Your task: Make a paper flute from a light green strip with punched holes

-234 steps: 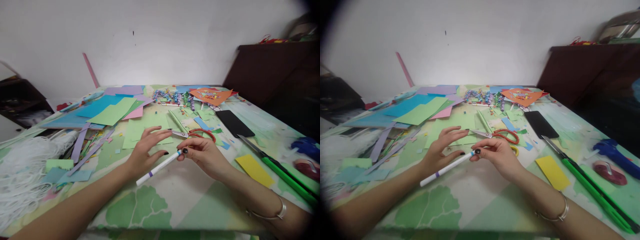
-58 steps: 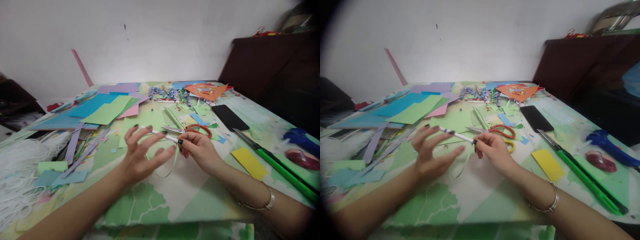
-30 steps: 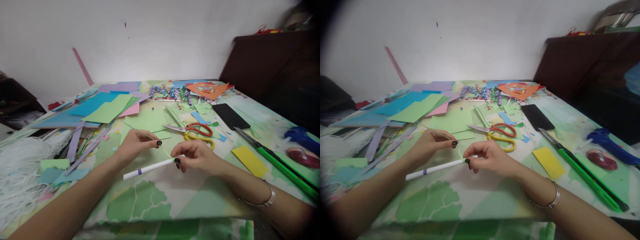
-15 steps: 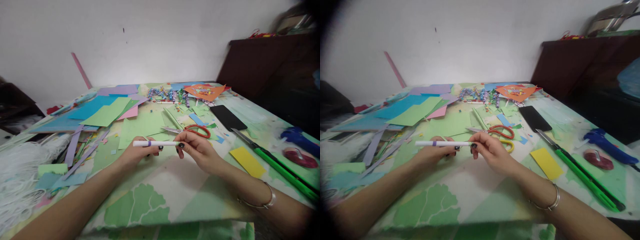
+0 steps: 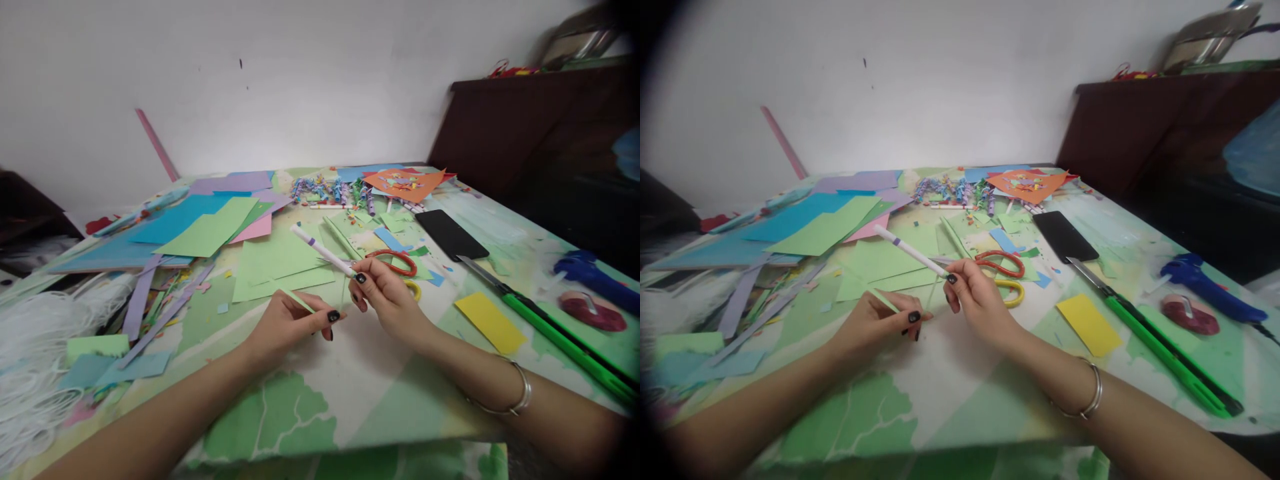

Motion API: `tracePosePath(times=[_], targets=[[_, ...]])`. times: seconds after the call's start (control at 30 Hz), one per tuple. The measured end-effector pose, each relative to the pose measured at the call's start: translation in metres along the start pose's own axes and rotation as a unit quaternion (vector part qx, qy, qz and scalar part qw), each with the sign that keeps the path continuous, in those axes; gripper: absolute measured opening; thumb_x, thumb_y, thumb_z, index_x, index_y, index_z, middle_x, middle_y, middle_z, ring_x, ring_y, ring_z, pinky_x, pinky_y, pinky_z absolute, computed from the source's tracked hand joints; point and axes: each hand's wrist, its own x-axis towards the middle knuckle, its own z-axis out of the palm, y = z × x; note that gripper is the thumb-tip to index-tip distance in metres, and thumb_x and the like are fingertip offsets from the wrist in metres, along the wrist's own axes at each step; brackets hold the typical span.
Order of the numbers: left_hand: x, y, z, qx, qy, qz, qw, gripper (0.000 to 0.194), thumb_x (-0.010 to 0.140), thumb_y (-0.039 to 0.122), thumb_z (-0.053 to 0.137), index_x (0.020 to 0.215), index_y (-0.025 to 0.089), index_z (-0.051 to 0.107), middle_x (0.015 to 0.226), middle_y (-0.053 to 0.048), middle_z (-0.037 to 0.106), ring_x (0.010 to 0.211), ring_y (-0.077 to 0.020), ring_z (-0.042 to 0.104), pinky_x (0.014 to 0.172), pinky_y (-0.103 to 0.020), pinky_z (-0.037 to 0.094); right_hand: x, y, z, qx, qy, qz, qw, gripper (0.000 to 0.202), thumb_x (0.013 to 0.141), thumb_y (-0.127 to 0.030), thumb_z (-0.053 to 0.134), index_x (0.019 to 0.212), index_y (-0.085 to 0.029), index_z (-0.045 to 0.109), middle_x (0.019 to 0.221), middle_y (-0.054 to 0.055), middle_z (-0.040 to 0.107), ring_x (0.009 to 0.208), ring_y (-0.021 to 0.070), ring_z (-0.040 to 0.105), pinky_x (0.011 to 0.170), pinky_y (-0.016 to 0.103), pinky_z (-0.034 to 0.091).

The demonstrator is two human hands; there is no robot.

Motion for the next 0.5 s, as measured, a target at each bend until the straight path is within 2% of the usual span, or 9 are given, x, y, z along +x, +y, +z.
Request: tracePosePath(times=[0.1,0.23,0.5], targets=[[-0.001,-0.001,0.003,0.014,0.0,0.01,1.0,0.029,0.079,0.03,0.065,0.054,0.015,0.068,0.053,-0.001,0.061,0.056,-0.0107,0.051,0.069,-0.028,0.043,-0.001,0.002,0.002,-0.031,0.005,0.001,1.0,0.014,0.095,-0.032,0.035,0.097,-0.02,0.041,0.062,-0.006,0.043,0.055,0.0107,0.041,0.058,0.028,0.035],[-0.003,-0.003,0.004,-0.007,-0.011,0.0,1.0,0.03,0.079,0.032,0.064,0.055,0.015,0.068,0.053,-0.002,0.062,0.054,-0.0105,0.051,0.063,-0.027,0.043,-0.003,0.002,0.004,-0.048,0.01,-0.004,0.999,0.01,0.094,-0.029,0.037,0.095,-0.021,0.043,0.064,-0.005,0.046,0.058,0.0109,0.045,0.06,0.028,0.037],[-0.003,-0.011,0.004,-0.1,-0.018,-0.023,0.995,0.024,0.077,0.035,0.067,0.068,0.014,0.073,0.048,-0.002,0.061,0.048,-0.0103,0.051,0.051,-0.024,0.039,-0.004,-0.004,0.007,0.013,-0.023,0.017,0.999,0.009,0.094,-0.028,0.042,0.095,-0.019,0.045,0.07,-0.002,0.053,0.065,0.0109,0.053,0.063,0.026,0.042]])
